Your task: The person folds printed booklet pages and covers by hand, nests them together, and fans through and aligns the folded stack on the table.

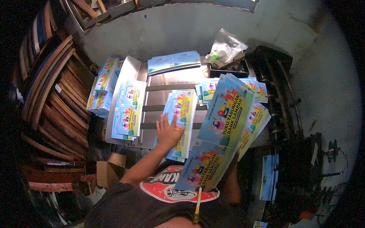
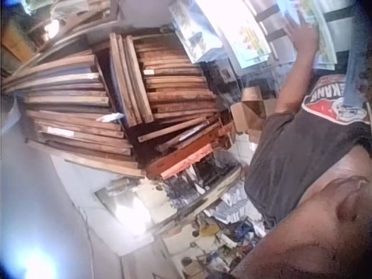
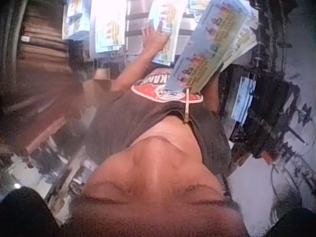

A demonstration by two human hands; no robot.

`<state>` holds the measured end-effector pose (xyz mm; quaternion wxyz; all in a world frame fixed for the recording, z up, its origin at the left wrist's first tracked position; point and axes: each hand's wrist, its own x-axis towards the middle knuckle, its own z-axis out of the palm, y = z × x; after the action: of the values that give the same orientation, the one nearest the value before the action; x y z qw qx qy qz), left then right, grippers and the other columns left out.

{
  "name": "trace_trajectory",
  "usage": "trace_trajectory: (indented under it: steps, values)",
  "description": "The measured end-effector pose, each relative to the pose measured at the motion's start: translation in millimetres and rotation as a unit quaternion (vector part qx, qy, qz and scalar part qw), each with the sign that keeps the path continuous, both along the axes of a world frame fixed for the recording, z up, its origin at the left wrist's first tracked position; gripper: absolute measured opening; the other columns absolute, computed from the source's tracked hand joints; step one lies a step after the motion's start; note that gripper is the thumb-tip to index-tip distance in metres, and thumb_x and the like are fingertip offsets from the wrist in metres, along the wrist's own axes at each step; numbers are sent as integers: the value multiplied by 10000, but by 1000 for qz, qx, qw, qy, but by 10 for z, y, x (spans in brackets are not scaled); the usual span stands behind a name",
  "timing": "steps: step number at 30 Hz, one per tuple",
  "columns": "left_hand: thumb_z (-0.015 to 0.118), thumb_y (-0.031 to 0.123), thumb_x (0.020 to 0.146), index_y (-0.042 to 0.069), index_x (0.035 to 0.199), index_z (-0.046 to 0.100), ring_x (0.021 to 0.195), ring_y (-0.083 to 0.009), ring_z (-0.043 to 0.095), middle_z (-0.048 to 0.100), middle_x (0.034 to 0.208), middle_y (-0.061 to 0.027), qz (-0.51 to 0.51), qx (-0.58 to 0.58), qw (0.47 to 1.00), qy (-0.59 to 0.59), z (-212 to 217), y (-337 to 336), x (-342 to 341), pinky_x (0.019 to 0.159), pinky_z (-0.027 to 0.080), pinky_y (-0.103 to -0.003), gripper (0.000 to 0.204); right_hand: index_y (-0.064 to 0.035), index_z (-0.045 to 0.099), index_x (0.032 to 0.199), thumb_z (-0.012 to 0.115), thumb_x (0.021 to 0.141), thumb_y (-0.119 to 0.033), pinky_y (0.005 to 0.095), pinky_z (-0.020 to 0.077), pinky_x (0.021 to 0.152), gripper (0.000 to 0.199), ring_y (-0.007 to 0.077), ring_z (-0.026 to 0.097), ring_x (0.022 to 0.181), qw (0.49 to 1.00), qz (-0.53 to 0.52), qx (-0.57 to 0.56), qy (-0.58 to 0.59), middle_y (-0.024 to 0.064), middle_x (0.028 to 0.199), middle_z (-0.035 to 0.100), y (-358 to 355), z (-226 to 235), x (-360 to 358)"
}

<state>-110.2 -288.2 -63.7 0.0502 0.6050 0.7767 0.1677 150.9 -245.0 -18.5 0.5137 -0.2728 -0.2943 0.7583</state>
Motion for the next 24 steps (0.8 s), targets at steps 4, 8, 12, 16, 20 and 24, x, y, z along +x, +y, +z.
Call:
trace_trajectory:
  steps: [4,8,12,16,20,24]
  values:
    - [453,666,916,148,1528,317,1468,-448,117,147,1586,-258,44,-67,997,14,123,-60,-308,1144,111,-623,813,22,521,1269,579,905,-221,378,562,820,441,246,659,971,1000,9,3,7,160,1124,634,-35,-24,-77]
    - [415,629,960,50,1427,447,1349,-388,385,400,1436,-285,-72,8,990,-123,929,-130,-250,1104,291,-498,744,22,523,1266,572,913,-218,377,562,818,429,245,659,970,1000,16,6,8,159,1122,634,-58,-41,-224]
    - [444,454,1023,-31,1207,604,966,-271,685,706,1018,-202,-197,-104,843,-490,1643,-303,43,857,515,-347,543,23,525,1263,564,922,-215,375,562,816,418,243,659,968,1000,9,7,8,159,1119,635,-187,-55,-251]
    - [457,358,1018,-12,1083,628,848,-405,659,688,898,-220,-147,-77,887,-430,1581,-462,-15,767,502,-411,413,24,526,1260,556,930,-212,374,563,814,407,241,659,966,1000,13,6,17,159,1116,635,-291,-102,-300]
    - [439,350,1029,-23,1107,622,855,-350,674,692,915,-204,-113,-87,869,-474,1803,-563,-131,775,500,-386,423,24,528,1257,548,938,-208,373,563,811,396,240,660,964,999,35,19,25,159,1113,635,-293,-102,-468]
    - [458,308,1037,-39,1152,604,863,-188,663,698,961,-128,-145,-47,821,-550,1703,-477,-294,774,512,-329,394,25,530,1254,540,946,-205,372,563,809,385,238,660,962,998,41,25,38,159,1110,636,-335,-145,-559]
